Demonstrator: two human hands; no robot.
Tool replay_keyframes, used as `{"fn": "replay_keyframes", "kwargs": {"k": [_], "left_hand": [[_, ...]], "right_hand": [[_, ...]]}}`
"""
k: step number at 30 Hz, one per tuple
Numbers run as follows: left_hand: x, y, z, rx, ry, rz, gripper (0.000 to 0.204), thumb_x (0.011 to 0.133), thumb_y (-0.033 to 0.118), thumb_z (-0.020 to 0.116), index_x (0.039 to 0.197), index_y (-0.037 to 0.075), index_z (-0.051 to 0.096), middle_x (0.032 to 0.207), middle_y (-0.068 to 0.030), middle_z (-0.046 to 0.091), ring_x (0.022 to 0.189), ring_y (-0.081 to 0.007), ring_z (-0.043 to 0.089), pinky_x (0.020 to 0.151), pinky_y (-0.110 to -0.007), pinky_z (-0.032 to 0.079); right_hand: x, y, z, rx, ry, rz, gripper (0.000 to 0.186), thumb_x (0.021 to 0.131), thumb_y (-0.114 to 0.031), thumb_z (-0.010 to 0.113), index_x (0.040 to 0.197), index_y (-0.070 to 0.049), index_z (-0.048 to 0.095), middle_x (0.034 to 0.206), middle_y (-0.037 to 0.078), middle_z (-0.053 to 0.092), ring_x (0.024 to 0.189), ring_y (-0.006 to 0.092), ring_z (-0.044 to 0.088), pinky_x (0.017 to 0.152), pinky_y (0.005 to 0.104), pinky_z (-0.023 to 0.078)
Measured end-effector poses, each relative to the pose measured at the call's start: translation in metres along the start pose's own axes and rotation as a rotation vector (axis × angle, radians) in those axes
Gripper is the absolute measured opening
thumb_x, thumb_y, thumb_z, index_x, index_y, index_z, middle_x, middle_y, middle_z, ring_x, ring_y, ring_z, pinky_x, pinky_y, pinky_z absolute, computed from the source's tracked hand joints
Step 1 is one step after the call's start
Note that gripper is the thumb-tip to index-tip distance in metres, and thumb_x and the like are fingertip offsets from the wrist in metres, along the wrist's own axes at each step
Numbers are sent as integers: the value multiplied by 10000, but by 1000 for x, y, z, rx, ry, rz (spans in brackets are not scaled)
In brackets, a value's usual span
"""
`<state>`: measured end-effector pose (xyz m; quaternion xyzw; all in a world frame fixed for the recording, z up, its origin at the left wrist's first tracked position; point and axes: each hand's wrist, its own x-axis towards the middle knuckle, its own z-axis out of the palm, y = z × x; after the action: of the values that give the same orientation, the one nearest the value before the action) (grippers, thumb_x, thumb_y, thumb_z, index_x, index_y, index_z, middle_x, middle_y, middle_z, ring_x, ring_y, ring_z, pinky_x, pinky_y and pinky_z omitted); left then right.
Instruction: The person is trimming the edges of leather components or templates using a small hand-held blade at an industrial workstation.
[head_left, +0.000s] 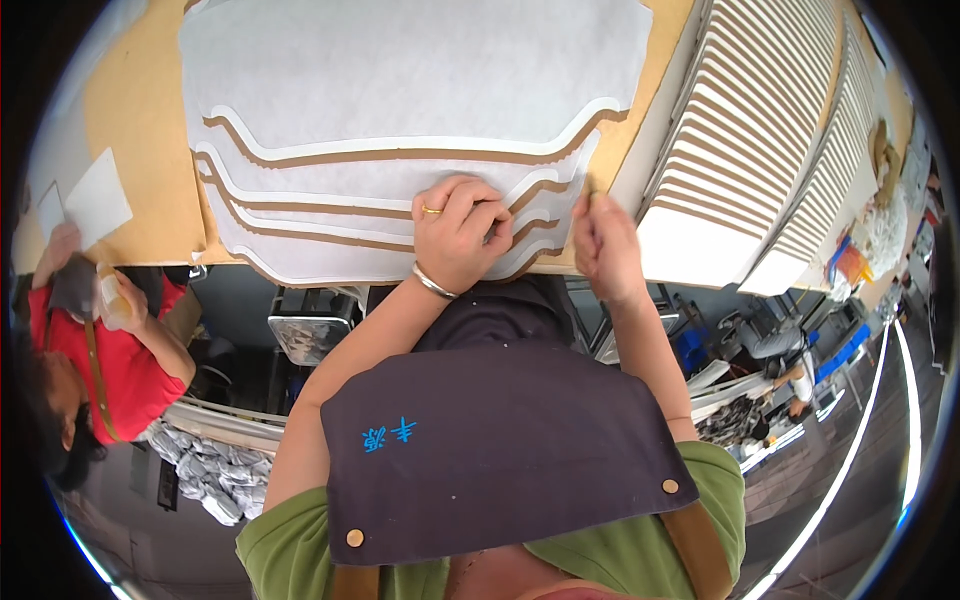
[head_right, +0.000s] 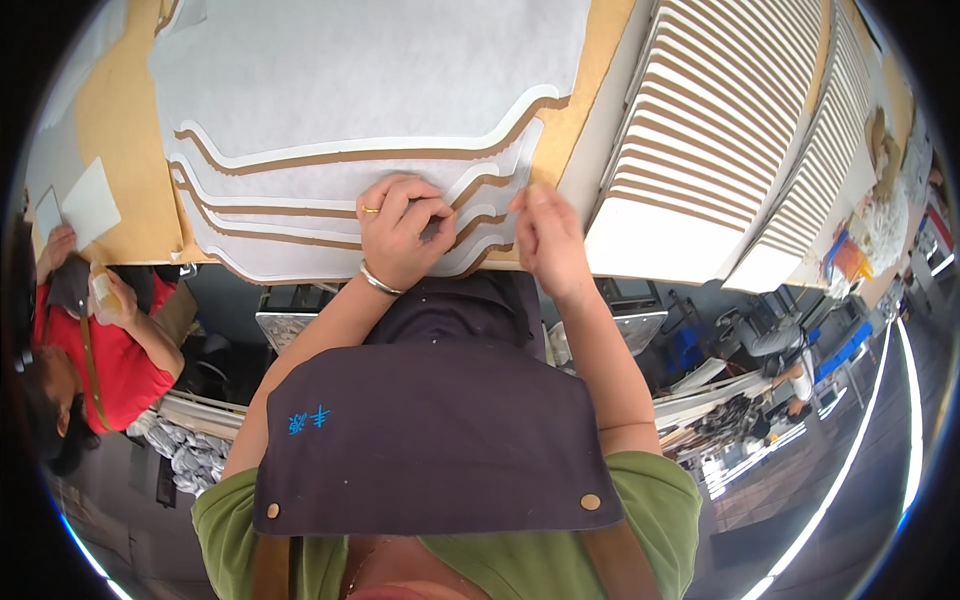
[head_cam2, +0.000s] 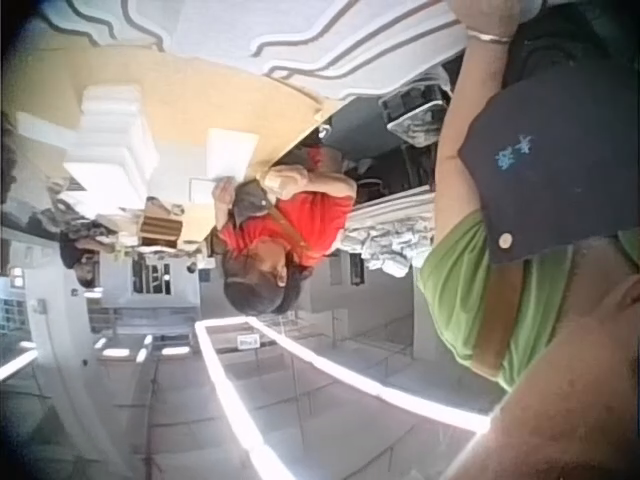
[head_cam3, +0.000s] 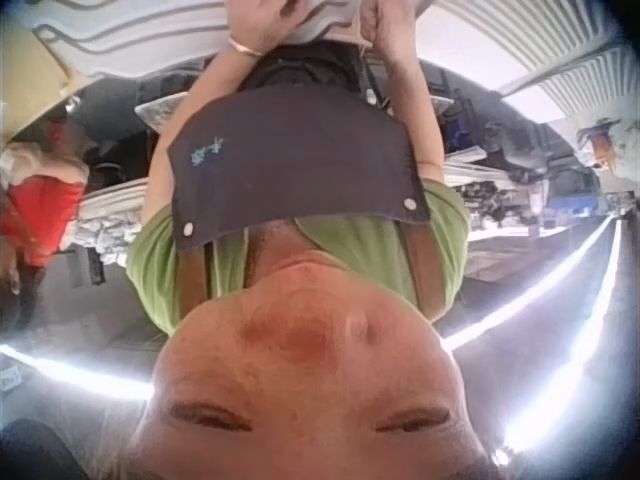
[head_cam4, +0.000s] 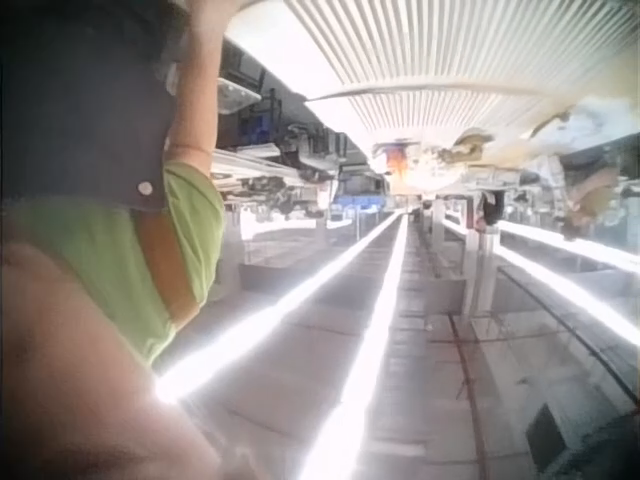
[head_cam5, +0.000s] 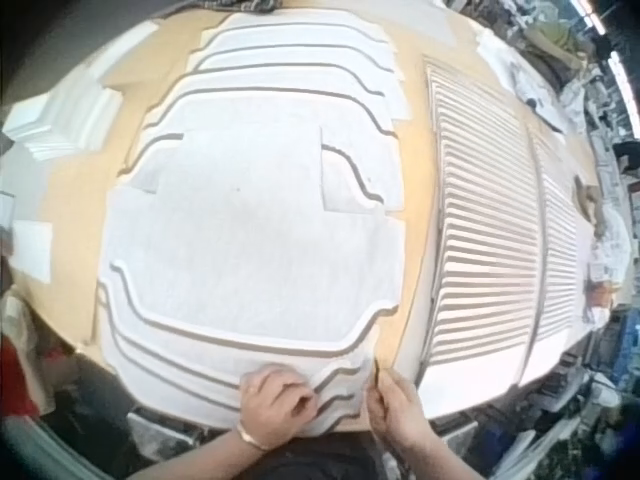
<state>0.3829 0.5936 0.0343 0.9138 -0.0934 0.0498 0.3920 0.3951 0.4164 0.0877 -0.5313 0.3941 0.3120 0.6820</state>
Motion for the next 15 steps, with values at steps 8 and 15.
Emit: {"fn": "replay_keyframes", "kwargs": {"k": [8,15], "left_hand": [[30,25,-8,-125,-49,-208,216,554,118,704,716,154,565,834,33,544,828,-185,499,698,-330,335],[64,31,28,-31,131,-103,295,542,68,722,800,137,596,882,-10,554,822,-192,497,712,-306,343]], "right_hand": [[33,-41,4,87,-13,-135,356,940,-304,348,1125,-12,433,487,-42,294,372,39,233,341,199,192],[29,-56,-5,139,-151,-94,332,948,-307,321,1044,-21,459,477,-33,315,354,47,241,331,199,195]]}}
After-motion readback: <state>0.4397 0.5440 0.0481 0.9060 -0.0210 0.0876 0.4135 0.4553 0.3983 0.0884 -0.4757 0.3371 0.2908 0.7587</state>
